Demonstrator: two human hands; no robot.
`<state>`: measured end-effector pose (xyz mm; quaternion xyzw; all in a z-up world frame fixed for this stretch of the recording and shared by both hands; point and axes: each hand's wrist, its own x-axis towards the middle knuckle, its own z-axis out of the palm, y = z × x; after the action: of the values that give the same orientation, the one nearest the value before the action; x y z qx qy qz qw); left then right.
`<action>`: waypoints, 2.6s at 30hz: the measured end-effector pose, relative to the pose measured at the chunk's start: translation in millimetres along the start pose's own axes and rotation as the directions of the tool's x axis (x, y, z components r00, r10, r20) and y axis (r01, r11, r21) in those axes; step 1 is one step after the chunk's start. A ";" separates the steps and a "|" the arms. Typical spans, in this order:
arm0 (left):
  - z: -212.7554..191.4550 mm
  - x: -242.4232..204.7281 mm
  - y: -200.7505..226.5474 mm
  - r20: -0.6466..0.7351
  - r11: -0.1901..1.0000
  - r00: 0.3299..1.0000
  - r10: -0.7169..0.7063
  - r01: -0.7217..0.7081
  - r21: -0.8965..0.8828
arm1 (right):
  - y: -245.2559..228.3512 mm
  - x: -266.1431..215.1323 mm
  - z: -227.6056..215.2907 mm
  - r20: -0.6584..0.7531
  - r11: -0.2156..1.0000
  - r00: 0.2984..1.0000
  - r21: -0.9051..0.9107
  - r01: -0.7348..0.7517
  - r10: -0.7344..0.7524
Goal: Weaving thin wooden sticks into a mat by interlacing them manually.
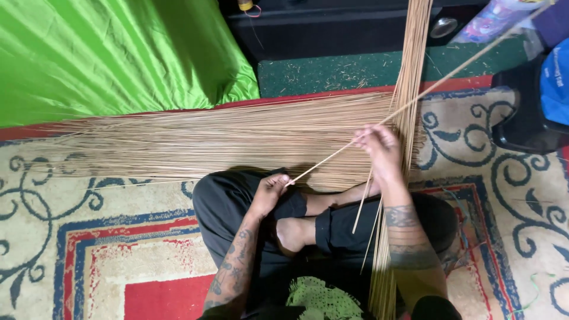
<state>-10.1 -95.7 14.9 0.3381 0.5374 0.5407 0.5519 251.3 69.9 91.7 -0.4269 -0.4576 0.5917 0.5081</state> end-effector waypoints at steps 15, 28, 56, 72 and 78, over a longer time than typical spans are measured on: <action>-94.8 80.6 28.9 -0.465 0.982 0.885 0.034 -0.117 -0.150 | 6.0 -7.6 -196.6 0.074 0.940 0.997 0.338 -0.046 0.022; -97.5 76.8 20.2 -0.617 0.945 0.787 -0.023 -0.185 -0.271 | 8.9 -4.5 -166.2 -0.082 0.999 0.996 -0.035 -0.020 0.018; -104.0 79.2 13.1 -0.716 0.908 0.698 0.027 -0.317 -0.275 | 14.6 11.7 -188.3 -0.589 0.999 0.807 0.036 -0.025 0.041; -120.6 82.5 5.3 -0.532 0.792 0.840 -0.103 -0.255 -0.555 | 6.3 -1.8 -198.6 -0.440 0.932 0.882 0.362 0.004 0.167; -98.3 67.1 23.7 -0.482 0.755 0.876 -0.031 -0.295 -0.586 | 5.8 -3.3 -189.8 -0.288 0.882 0.947 0.470 0.013 0.139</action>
<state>-120.7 -47.3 3.2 0.0274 0.4084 0.7946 0.4484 434.6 86.8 45.1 -0.3955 -0.2011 0.6252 0.6421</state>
